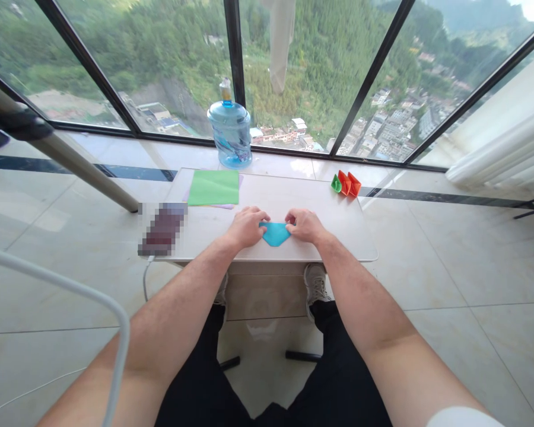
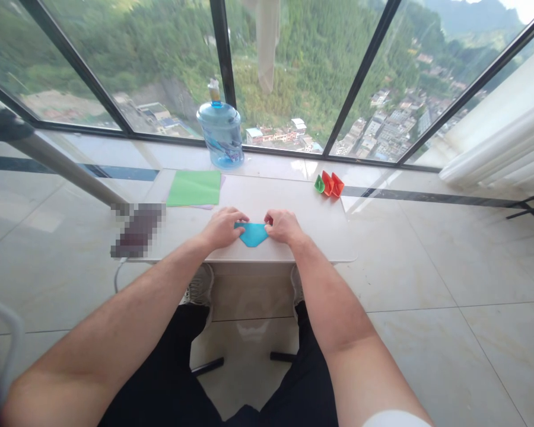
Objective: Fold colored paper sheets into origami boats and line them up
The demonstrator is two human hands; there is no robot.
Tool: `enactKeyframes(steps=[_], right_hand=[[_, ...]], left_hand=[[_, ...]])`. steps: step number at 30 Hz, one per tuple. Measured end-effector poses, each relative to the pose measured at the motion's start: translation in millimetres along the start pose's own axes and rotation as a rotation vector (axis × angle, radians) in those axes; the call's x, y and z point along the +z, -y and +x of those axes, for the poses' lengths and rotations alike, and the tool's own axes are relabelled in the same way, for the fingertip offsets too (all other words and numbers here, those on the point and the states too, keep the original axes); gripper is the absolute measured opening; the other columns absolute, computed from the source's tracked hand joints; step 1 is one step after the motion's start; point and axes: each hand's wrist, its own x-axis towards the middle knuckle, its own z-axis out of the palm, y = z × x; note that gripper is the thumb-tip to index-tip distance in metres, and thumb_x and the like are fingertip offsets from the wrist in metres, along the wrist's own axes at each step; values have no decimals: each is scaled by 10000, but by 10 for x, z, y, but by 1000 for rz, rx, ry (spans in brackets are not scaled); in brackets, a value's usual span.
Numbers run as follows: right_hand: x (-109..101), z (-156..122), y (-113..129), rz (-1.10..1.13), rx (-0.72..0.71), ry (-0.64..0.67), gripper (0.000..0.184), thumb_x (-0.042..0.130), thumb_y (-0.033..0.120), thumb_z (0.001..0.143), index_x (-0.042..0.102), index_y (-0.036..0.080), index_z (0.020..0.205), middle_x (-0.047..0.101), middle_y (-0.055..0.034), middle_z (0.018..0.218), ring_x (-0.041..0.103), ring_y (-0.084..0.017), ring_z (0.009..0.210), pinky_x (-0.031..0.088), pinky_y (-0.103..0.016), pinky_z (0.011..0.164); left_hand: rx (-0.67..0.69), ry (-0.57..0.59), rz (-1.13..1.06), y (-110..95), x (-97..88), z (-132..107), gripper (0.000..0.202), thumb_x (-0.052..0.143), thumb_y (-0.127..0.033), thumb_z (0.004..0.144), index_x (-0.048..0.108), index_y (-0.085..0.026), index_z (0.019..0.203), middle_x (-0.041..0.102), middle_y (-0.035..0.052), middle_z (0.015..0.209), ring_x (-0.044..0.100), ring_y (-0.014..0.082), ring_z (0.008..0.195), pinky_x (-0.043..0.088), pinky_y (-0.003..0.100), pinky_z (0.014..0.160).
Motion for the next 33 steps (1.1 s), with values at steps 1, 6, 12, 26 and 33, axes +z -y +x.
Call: enactKeyframes(steps=[1,6,12,26,33], right_hand=[[14,8,20,3,-15,3,177,648,232,799,723,228,959,770,-20,953,667,-196,894,440,-307,830],[77,34,117,-12,-71,14,169,659,305,822,698,226,966,760,-46,1052,663,-215,988,435,-329,893],[70,24,146,-14,-73,37,186,672,332,835,700,238,993,759,-36,1020,663,-220,973,425,-343,903],[219,54,179,-21,-136,-21,118,642,314,914,731,244,950,734,-56,1043,610,-242,1070,398,-361,940],[175,-16,-76,58,-143,-75,98,640,253,916,735,230,912,750,-52,1020,620,-226,1025,395,-359,957]], left_hand=[[10,3,3,-11,2,-6,340,611,-203,821,760,-203,1128,707,109,1168,603,301,1157,440,448,1073],[61,11,51,-76,9,-48,367,548,-164,861,751,-196,1165,694,126,1187,602,296,1147,452,430,1062],[63,24,69,-111,-25,-59,401,562,-159,845,748,-206,1197,708,118,1178,590,297,1157,439,429,1064],[30,-27,-53,21,19,6,244,561,-224,803,788,-218,895,719,75,886,656,253,940,503,380,953],[-7,-47,-107,174,-29,-62,201,585,-244,778,772,-205,843,726,74,865,658,249,886,516,374,891]])
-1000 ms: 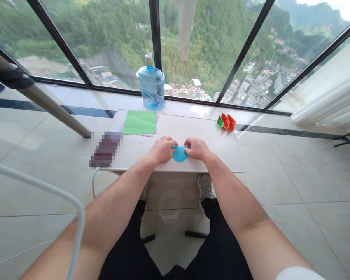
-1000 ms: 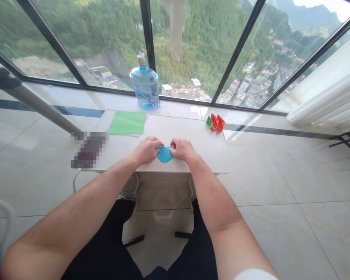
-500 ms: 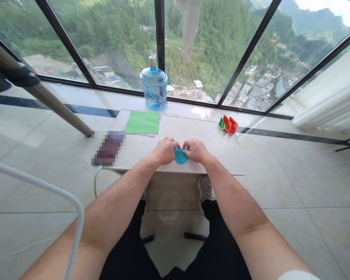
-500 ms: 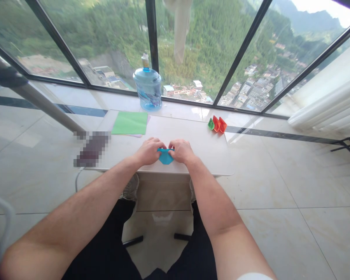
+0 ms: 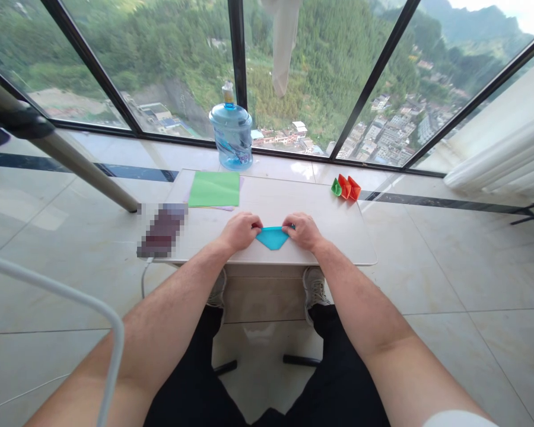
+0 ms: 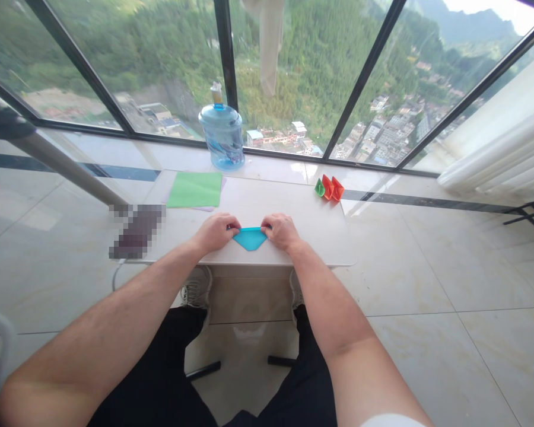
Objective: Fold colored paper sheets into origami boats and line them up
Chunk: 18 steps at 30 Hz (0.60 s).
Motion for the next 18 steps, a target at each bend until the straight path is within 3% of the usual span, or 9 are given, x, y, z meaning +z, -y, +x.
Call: enactKeyframes(steps=[8,14,18], right_hand=[[4,-21,-133,43,-19,-25,108,635,223,903,742,222,892,749,-45,968,626,-218,982,412,-346,951],[-3,-35,16,-17,-39,-23,123,674,230,857,750,217,952,745,-58,1014,630,-232,1003,410,-366,943],[39,-37,102,-25,-103,-4,153,664,222,880,764,218,996,739,-69,1050,634,-239,1038,418,-377,949]], left_hand=[[42,-3,-9,93,-91,-66,264,519,-220,829,779,-201,871,730,80,907,667,230,885,525,344,885],[94,-26,125,-21,-25,-84,287,508,-155,813,772,-183,920,734,100,957,663,262,977,512,383,943],[124,7,132,-116,41,-75,294,570,-217,846,776,-163,1048,731,116,1023,658,281,1020,507,423,985]])
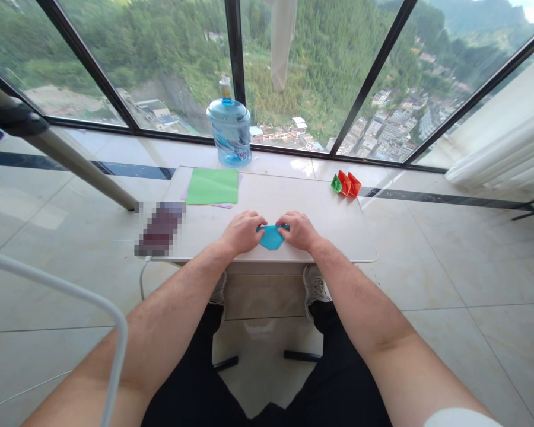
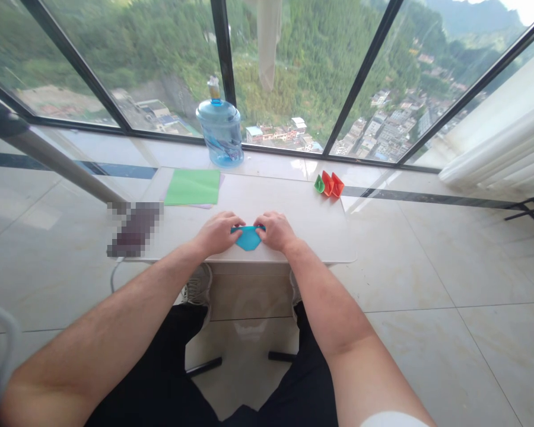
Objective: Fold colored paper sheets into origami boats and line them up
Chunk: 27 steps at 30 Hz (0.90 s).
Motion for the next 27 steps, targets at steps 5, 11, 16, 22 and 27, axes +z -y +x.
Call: enactKeyframes(steps=[5,11,16,22,27], right_hand=[[39,-20,-57,21,-37,-24,171,678,219,900,789,244,1027,725,-69,1064,626,-237,1051,439,-370,964],[88,-58,-125,5,-115,-65,149,677,242,924,810,270,985,726,-56,1062,598,-222,1036,446,-353,961],[88,-124,-110,-62,-172,-76,206,611,258,976,810,269,1026,733,-59,1053,569,-222,1007,433,-351,926],[80,-177,-80,-137,-224,-82,252,548,254,1013,800,259,1032,731,-72,1037,552,-217,983,405,-351,879],[95,-188,-84,-169,-259,-94,248,542,242,1015,789,260,1026,733,-69,1050,550,-219,986,393,-353,868]], left_hand=[[25,7,-21,1,31,-14,272,593,-212,890,790,-172,1074,722,109,1015,651,270,1033,505,417,1006],[116,-27,56,-8,44,-65,230,582,-191,930,806,-175,983,702,103,954,627,252,964,519,384,940],[183,-59,119,-36,49,-105,210,588,-206,947,797,-184,938,689,94,931,608,236,919,516,363,884],[220,-66,188,-62,47,-140,196,589,-206,947,780,-173,918,680,100,930,600,231,908,508,367,876],[232,-62,184,-45,54,-174,208,582,-186,936,784,-185,983,687,98,961,602,236,926,504,379,878]])
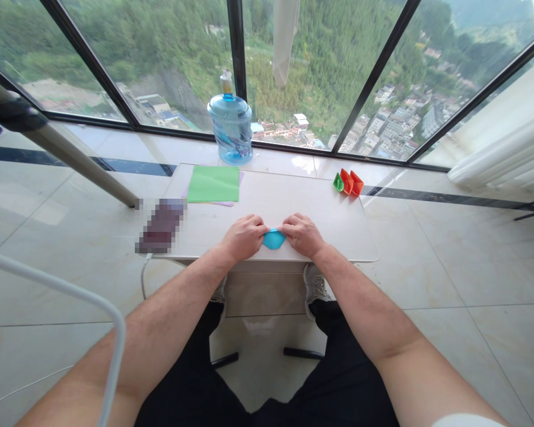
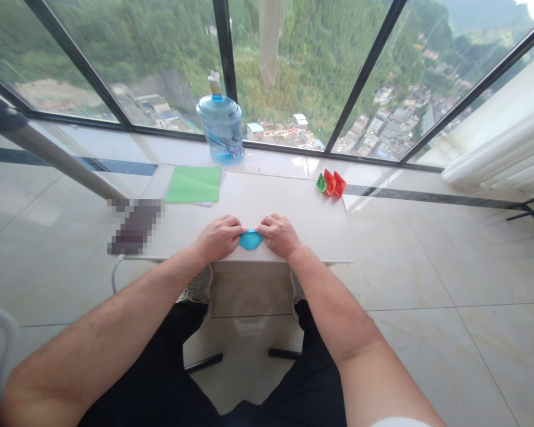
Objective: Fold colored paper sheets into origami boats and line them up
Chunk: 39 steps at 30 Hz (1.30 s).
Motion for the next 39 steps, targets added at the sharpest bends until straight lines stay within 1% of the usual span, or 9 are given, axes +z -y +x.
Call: enactKeyframes(steps=[6,13,18,21,25,30,34,37,39], right_hand=[[-1,-15,2,22,-1,-17,231,558,231,1006,787,257,1029,746,-69,1056,562,-222,990,393,-365,865],[24,-19,-12,78,27,-43,216,587,230,987,793,251,1049,745,-75,1053,566,-222,984,420,-365,903],[19,-12,-6,88,51,-20,236,567,265,1001,799,253,1045,743,-68,1067,564,-219,998,425,-356,941],[-4,-7,10,83,73,7,261,543,279,1013,800,253,1052,740,-69,1085,562,-220,1015,423,-355,956],[-12,3,17,84,88,18,278,527,290,1020,801,257,1060,737,-72,1089,564,-220,1020,424,-357,967],[-1,-16,28,86,97,14,282,524,286,1017,799,259,1077,731,-77,1101,568,-225,1036,436,-362,974],[-61,-103,83,7,133,-42,303,523,272,1002,771,212,1166,712,-108,1154,543,-259,1104,432,-391,984],[-132,-163,142,-83,203,-84,329,527,305,999,747,195,1218,696,-132,1203,516,-295,1162,408,-435,977],[-160,-176,185,-107,218,-67,344,509,325,1010,738,196,1232,692,-137,1224,513,-300,1177,397,-444,976]], left_hand=[[3,12,20,-25,-3,-21,196,583,-214,950,773,-184,986,689,102,969,604,241,934,501,385,862],[-8,34,56,-72,-24,-16,223,553,-173,943,771,-172,987,690,116,979,598,248,934,506,392,849],[14,61,25,-94,-50,-4,333,505,-130,937,757,-197,1144,700,117,1011,589,250,927,507,401,843],[16,91,18,-104,-53,8,375,493,-106,922,752,-212,1173,704,112,1052,584,246,943,496,395,859],[13,122,19,-112,-57,28,472,509,-75,880,721,-248,1265,701,104,1102,583,244,978,481,382,874],[0,152,8,-133,-87,45,491,533,-65,843,730,-262,1248,699,101,1130,585,254,1001,479,386,873],[-15,134,27,-177,-97,44,423,548,-128,873,729,-253,1234,692,107,1151,589,265,1025,482,401,874],[-36,110,44,-237,-98,48,320,555,-262,928,732,-223,1192,691,113,1155,584,286,1057,481,423,881],[-51,100,51,-289,-98,56,329,557,-357,952,727,-200,1185,689,123,1161,576,303,1077,479,439,881]])
